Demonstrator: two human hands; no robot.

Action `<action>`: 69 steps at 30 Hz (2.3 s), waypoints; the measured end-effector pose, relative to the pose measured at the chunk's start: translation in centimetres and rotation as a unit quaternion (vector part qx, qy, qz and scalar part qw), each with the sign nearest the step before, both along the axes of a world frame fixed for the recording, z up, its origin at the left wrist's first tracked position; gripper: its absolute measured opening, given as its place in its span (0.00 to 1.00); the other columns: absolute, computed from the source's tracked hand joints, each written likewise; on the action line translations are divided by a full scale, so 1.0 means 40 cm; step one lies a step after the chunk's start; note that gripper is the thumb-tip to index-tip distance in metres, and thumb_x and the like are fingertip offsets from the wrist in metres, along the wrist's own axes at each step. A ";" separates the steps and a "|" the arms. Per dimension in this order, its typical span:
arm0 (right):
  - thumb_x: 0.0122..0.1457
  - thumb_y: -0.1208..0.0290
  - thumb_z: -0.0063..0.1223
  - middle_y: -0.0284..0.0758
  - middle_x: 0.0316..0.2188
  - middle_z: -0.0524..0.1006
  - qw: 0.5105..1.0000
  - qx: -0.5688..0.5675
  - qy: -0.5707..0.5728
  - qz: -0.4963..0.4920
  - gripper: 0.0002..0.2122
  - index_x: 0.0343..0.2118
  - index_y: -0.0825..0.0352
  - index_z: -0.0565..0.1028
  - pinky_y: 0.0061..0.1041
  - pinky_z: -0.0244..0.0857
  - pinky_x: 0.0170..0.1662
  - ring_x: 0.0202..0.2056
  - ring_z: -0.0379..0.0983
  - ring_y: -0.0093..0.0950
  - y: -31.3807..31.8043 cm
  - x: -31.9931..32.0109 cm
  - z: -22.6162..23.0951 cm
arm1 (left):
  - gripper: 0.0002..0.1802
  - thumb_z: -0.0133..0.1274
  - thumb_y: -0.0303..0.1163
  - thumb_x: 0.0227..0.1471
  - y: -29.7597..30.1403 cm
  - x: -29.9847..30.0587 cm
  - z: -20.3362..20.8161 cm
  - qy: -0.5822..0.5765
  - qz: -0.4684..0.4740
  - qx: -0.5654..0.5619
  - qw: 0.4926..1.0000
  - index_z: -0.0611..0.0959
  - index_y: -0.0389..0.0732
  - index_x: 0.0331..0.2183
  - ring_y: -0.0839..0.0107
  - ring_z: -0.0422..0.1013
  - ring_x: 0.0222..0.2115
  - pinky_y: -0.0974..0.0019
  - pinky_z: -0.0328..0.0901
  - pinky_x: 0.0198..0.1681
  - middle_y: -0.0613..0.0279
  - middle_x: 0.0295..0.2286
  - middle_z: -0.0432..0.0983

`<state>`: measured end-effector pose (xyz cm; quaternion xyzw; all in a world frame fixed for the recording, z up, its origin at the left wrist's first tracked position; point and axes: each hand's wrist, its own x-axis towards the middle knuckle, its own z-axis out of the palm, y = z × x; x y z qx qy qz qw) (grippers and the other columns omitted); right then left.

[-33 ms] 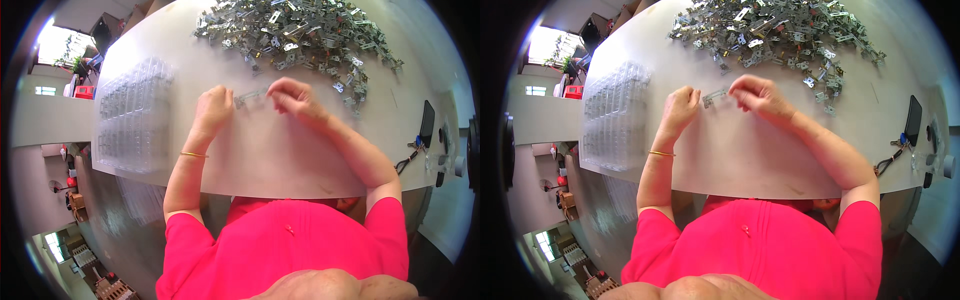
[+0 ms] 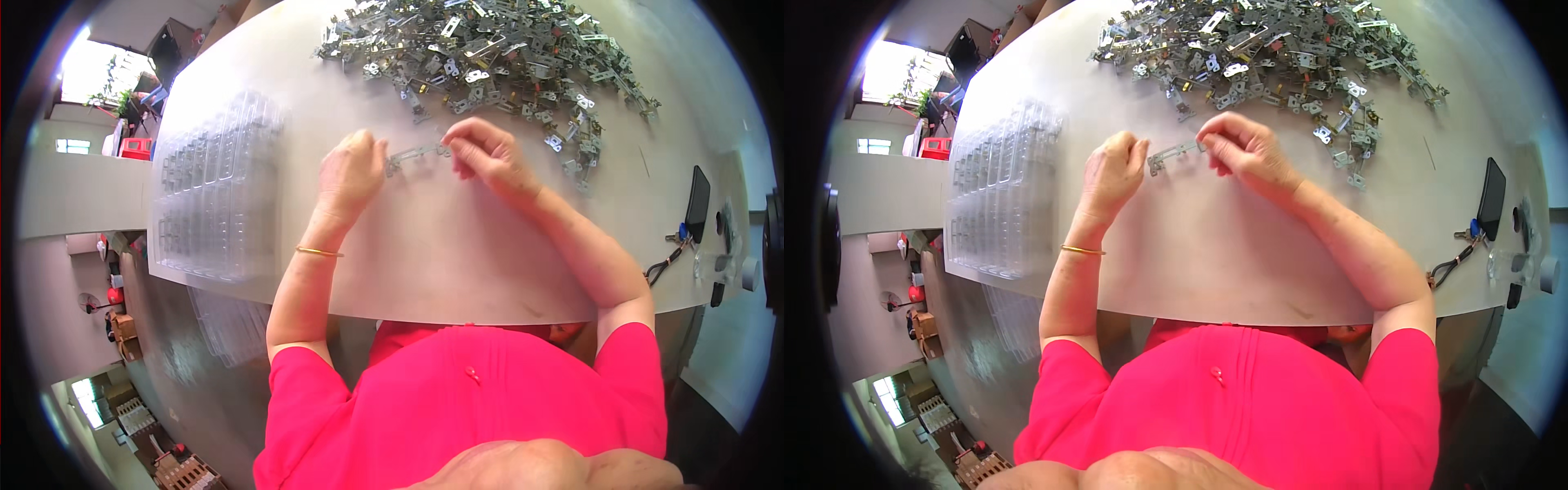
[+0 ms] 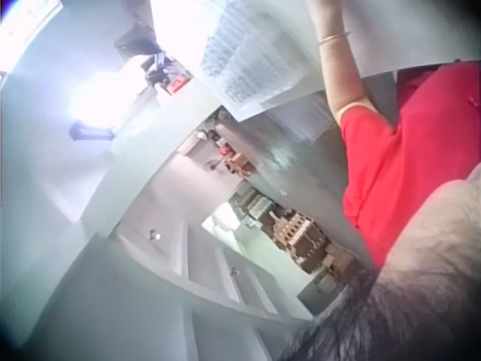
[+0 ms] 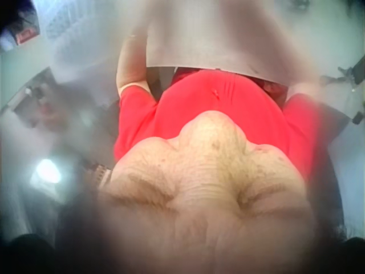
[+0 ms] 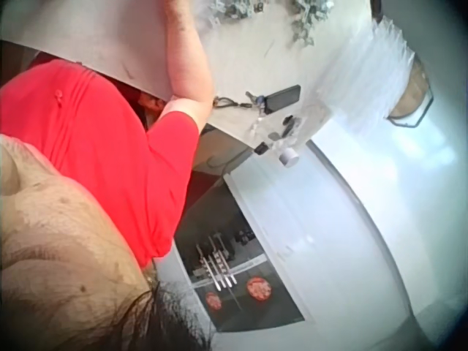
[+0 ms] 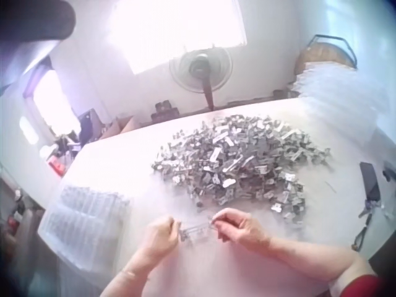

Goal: The person picks up a metal bracket and a pin, inserts the pin into the bracket, and places the assembled unit into a plastic tray, repeating the process.

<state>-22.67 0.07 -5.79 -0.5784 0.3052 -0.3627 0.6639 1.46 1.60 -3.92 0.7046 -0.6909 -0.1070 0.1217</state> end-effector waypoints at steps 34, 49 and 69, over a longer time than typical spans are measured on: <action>0.63 0.76 0.54 0.22 0.21 0.71 0.980 -0.088 0.110 -0.143 0.03 0.38 0.67 0.76 0.15 0.58 0.26 0.23 0.63 0.11 -0.048 0.146 -0.023 | 0.10 0.54 0.35 0.61 -0.037 0.019 -0.035 0.590 0.055 0.060 0.803 0.81 0.37 0.34 0.86 0.63 0.16 0.79 0.57 0.18 0.71 0.22 0.71; 0.64 0.75 0.52 0.28 0.24 0.74 0.990 -0.085 0.052 -0.101 0.10 0.48 0.66 0.72 0.18 0.67 0.31 0.27 0.70 0.15 -0.022 0.137 -0.025 | 0.04 0.58 0.25 0.56 -0.018 -0.005 -0.057 0.401 -0.072 -0.102 0.907 0.81 0.35 0.30 0.88 0.61 0.21 0.78 0.57 0.22 0.75 0.20 0.69; 0.63 0.75 0.55 0.23 0.23 0.70 0.983 -0.083 0.023 -0.162 0.03 0.38 0.66 0.76 0.14 0.60 0.28 0.25 0.65 0.12 -0.012 0.138 -0.030 | 0.10 0.53 0.34 0.61 -0.023 0.027 -0.027 0.684 0.020 0.087 0.724 0.80 0.38 0.33 0.83 0.64 0.17 0.78 0.56 0.17 0.69 0.22 0.71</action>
